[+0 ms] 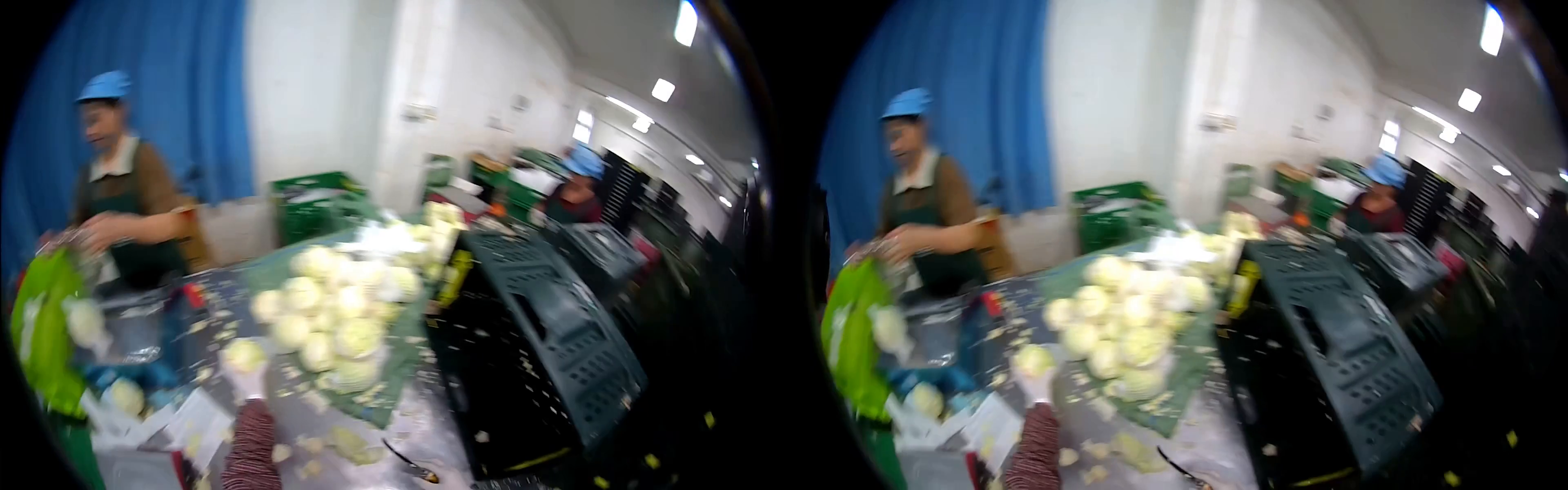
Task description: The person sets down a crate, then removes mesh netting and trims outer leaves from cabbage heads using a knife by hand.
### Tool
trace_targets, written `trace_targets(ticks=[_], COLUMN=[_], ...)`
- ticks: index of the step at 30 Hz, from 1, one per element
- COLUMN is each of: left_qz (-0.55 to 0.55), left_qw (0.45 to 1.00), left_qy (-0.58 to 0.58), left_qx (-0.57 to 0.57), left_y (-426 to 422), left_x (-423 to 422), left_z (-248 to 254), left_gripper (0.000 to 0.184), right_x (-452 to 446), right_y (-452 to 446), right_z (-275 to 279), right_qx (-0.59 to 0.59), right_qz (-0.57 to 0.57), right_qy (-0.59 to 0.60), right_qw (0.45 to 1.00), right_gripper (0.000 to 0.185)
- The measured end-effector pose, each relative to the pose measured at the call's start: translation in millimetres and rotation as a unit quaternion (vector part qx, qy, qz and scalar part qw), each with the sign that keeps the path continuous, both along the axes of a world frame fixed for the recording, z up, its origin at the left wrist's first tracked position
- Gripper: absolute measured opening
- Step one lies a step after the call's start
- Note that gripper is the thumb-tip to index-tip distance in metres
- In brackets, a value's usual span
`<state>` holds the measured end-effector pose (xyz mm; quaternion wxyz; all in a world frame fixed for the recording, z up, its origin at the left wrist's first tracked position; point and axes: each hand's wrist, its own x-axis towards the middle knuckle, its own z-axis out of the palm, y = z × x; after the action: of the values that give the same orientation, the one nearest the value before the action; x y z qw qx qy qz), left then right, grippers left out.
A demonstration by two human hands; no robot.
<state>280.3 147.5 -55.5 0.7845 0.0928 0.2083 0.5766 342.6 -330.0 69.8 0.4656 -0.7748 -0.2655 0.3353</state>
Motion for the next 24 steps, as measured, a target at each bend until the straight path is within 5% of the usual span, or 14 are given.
trace_targets(ticks=[1, 2, 3, 4, 6, 9, 14, 17, 18, 19, 20, 22, 24], left_qz=[0.027, 0.068, 0.134, 0.208, 0.107, 0.128, 0.176, 0.111, 0.099, 0.039, 0.047, -0.042, -0.087], left_qw=[1.0, 0.961, 0.852, 0.535, 0.558, 0.538, 0.544, 0.546, 0.532, 0.59, 0.578, 0.587, 0.581], left_qy=[0.008, 0.243, 0.475, 0.768, 0.784, 0.782, 0.7, 0.655, 0.631, 0.591, 0.57, 0.544, 0.5], left_qx=[-0.006, 0.111, 0.174, 0.284, 0.25, 0.289, 0.428, 0.51, 0.556, 0.549, 0.581, 0.598, 0.636], left_y=[9.0, 28.3, 46.1, 39.7, 10.0, 11.6, -42.9, -87.9, -101.0, -119.3, -135.2, -171.4, -205.0], left_x=[18.5, 26.9, 34.7, 24.8, 24.7, 16.1, 21.6, 24.5, 33.3, 36.0, 49.4, 70.7, 108.0], left_z=[6.2, -20.5, -46.2, -53.1, -18.0, -14.2, 34.7, 72.9, 81.8, 87.2, 90.4, 94.0, 82.4], left_gripper=[0.054, 0.063, 0.076, 0.087, 0.103, 0.104, 0.093, 0.085, 0.083, 0.082, 0.08, 0.078, 0.081], right_x=[2.8, 6.7, 14.3, 8.3, -0.4, -10.2, -11.4, -33.6, -37.0, -43.4, -32.9, -26.5, -16.1], right_y=[-6.7, -8.2, -17.3, -21.3, -20.7, -2.7, -2.8, -95.2, -124.2, -139.3, -150.9, -158.9, -138.4], right_z=[-14.6, -47.4, -88.2, -92.0, -81.8, -100.0, -103.4, -139.6, -142.3, -110.5, -69.8, -63.3, -42.4], right_qx=[0.018, 0.04, 0.091, 0.051, -0.049, -0.058, 0.104, 0.027, -0.034, -0.054, -0.073, -0.006, 0.04], right_qz=[-0.023, -0.037, -0.034, -0.047, 0.013, 0.109, 0.13, -0.139, -0.281, -0.347, -0.411, -0.428, -0.391], right_qy=[-0.012, -0.022, -0.127, -0.123, -0.202, -0.208, -0.313, -0.171, -0.108, -0.159, -0.218, -0.341, -0.337], right_qw=[1.0, 0.998, 0.987, 0.99, 0.978, 0.97, 0.935, 0.975, 0.953, 0.923, 0.882, 0.837, 0.855], right_gripper=[0.036, 0.036, 0.036, 0.035, 0.037, 0.051, 0.051, 0.044, 0.046, 0.046, 0.047, 0.053, 0.052])
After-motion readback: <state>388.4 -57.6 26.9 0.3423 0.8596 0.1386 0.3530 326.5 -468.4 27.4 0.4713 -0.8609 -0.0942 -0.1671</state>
